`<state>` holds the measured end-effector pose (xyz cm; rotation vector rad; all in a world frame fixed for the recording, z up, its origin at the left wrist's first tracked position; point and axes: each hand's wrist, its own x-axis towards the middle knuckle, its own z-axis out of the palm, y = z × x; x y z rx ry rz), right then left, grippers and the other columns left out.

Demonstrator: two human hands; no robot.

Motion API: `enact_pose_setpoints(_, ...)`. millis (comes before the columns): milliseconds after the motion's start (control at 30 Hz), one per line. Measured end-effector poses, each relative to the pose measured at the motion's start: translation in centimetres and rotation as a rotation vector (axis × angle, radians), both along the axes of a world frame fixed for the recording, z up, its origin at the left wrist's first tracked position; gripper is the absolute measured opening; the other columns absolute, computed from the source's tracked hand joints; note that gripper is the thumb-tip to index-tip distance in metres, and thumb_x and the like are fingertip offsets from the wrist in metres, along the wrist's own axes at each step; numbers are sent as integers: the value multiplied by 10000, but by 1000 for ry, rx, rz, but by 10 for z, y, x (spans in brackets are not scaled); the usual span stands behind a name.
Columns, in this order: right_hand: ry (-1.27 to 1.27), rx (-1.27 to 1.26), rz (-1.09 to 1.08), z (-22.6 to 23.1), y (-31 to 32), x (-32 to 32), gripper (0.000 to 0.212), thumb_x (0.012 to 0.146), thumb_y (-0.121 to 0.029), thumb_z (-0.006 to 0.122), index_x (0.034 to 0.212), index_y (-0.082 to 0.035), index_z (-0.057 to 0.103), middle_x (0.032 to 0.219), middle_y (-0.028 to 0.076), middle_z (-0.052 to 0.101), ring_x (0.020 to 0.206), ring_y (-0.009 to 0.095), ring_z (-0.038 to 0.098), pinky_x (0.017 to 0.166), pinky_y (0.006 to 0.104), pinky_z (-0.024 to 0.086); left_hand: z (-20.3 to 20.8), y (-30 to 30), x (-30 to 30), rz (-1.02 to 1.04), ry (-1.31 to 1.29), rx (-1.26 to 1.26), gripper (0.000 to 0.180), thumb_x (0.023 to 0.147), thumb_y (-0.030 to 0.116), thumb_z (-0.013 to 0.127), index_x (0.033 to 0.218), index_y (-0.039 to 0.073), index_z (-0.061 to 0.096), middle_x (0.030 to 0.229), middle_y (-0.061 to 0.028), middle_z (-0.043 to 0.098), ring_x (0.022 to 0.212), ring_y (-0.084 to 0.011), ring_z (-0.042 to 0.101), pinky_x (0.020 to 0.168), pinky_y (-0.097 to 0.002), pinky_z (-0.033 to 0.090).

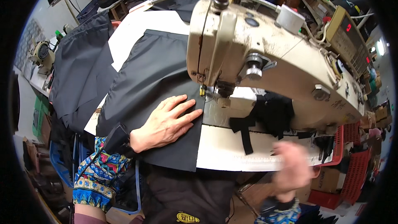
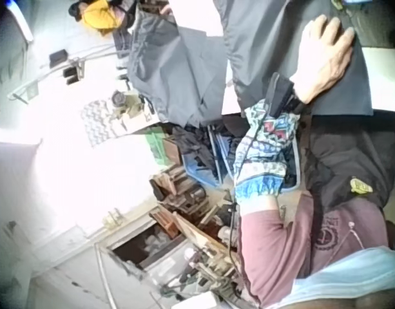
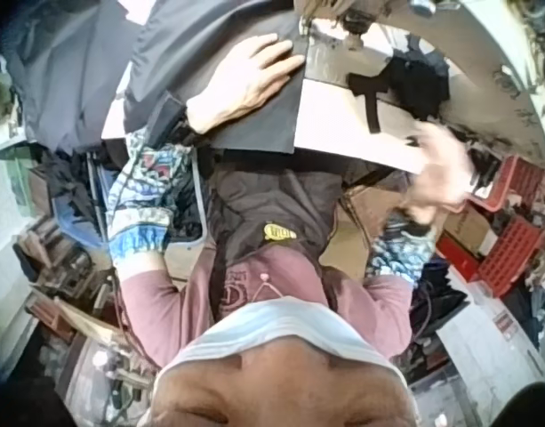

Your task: Sewing and assembling black fabric bags using an industrial sewing machine.

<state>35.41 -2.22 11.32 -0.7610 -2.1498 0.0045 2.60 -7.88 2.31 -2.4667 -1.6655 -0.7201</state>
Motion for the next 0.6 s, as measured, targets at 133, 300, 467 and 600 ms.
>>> enact_pose_setpoints(133, 499, 69, -490, 54, 121, 118, 375, 1104, -160, 446, 1365, 75, 578, 1366, 160, 617, 1251, 231, 583, 1103, 346, 434, -4, 3, 10, 64, -21, -13, 424, 916, 335, 708, 1305, 180, 645, 1288, -118, 569, 1232, -330, 491, 1022, -469, 432)
enact_pose_setpoints(300, 712, -935, -481, 108, 283, 338, 481, 1048, -369, 570, 1335, 14, 612, 1316, 101, 653, 1200, 185, 617, 1042, 368, 468, -2, 7, 15, 28, -82, -10, 385, 939, 315, 687, 1290, 160, 658, 1335, -123, 564, 1240, -332, 492, 1049, -483, 420)
enact_pose_setpoints(467, 586, -525, -168, 38, 269, 355, 391, 1060, -312, 556, 1309, -19, 630, 1294, 101, 654, 1152, 208, 645, 1011, 396, 502, 3, 4, 14, 37, -75, -49, 389, 951, 310, 673, 1297, 133, 655, 1377, -141, 568, 1297, -335, 499, 1105, -498, 390)
enact_pose_setpoints(600, 594, -197, -373, -12, 230, 346, 450, 1071, -328, 539, 1377, 1, 558, 1365, 108, 605, 1266, 208, 567, 1055, 372, 462, 4, 6, 17, 35, -75, -58, 385, 939, 289, 689, 1289, 129, 661, 1376, -148, 570, 1303, -339, 502, 1108, -503, 389)
